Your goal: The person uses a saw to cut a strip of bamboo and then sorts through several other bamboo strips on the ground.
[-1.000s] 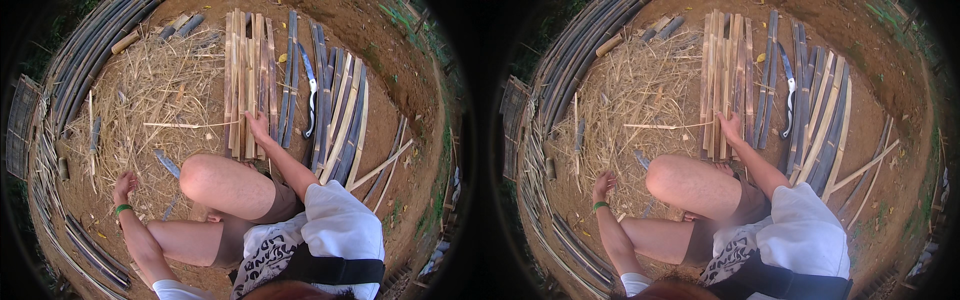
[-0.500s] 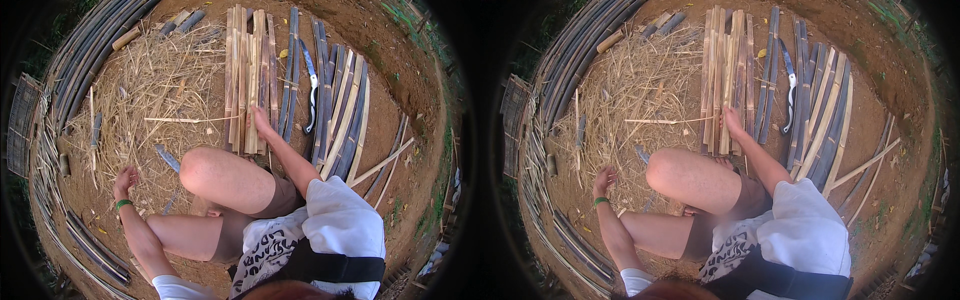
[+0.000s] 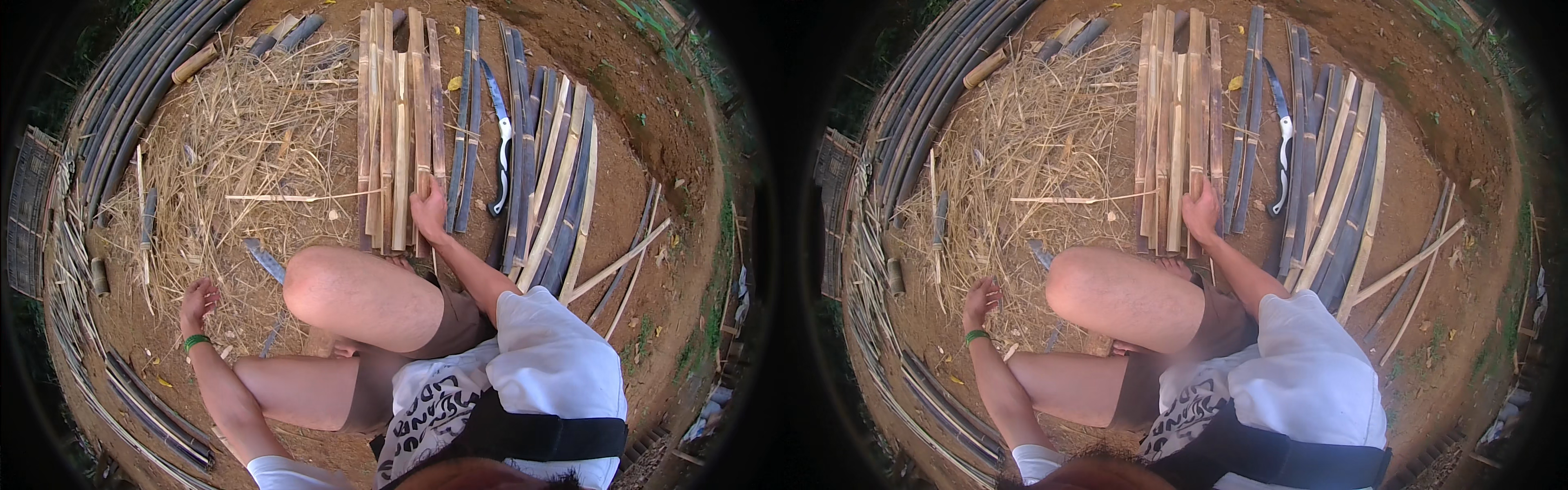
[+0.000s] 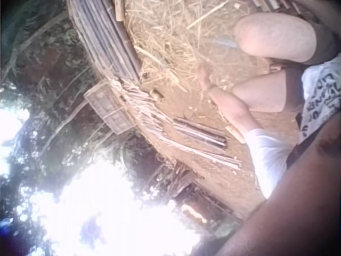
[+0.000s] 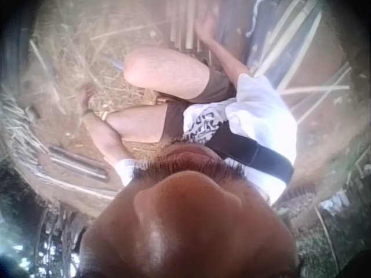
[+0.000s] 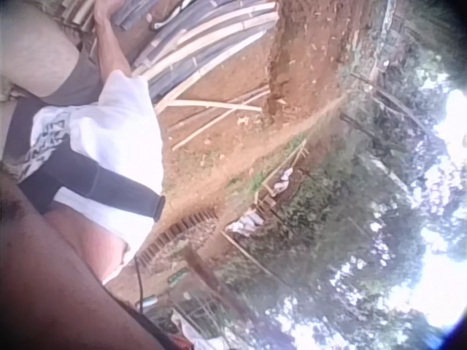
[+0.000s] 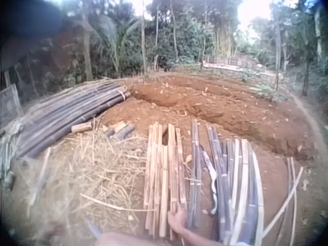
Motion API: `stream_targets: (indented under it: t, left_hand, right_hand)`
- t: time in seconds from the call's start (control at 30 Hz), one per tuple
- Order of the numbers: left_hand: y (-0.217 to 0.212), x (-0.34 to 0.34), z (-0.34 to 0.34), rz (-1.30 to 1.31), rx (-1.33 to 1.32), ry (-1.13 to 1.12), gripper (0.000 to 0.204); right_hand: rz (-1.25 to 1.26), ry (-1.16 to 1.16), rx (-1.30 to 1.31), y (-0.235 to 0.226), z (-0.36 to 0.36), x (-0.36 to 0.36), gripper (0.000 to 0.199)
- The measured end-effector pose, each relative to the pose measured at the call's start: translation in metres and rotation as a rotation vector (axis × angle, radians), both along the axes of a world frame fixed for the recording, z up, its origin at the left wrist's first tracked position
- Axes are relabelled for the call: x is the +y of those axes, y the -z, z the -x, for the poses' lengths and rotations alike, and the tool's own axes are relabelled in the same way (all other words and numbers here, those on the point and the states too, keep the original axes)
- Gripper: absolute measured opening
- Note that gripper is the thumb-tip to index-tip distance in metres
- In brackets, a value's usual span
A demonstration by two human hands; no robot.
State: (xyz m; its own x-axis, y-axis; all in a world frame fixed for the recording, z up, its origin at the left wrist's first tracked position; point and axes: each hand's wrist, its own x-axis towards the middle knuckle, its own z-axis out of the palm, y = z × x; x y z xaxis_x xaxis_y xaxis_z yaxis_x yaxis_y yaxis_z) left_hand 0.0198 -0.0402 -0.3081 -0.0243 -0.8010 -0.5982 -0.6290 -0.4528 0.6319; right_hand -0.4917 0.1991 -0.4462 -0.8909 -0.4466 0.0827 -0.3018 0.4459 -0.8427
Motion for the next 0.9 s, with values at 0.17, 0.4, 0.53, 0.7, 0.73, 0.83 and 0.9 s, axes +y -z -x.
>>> stream_targets:
  t: [0.17,0.4,0.53,0.7,0.73,0.83,0.9]
  left_hand:
    - [0.004,-0.004,-0.007,-0.002,-0.005,-0.021,0.041]
    - [0.004,-0.007,0.006,-0.002,0.014,0.006,0.037]
    - [0.004,-0.007,0.005,-0.003,-0.008,0.012,0.035]
    - [0.005,-0.009,0.007,0.002,-0.036,0.019,0.036]
    - [0.005,-0.01,0.005,0.006,-0.036,0.023,0.036]
    - [0.007,-0.009,0.001,-0.011,0.004,0.009,0.037]
    - [0.005,-0.008,-0.001,-0.006,-0.017,0.005,0.037]
  right_hand:
    - [0.022,0.045,0.07,0.017,0.019,0.011,0.061]
    - [-0.105,0.051,0.209,0.05,0.047,0.037,0.065]
    - [-0.188,-0.022,0.132,0.048,0.046,0.039,0.067]
    - [-0.249,-0.071,0.094,0.048,0.041,0.041,0.068]
    - [-0.25,-0.059,0.098,0.048,0.04,0.04,0.068]
    - [-0.237,-0.071,0.099,0.045,0.04,0.038,0.066]
    - [-0.301,-0.026,0.23,0.04,0.036,0.033,0.061]
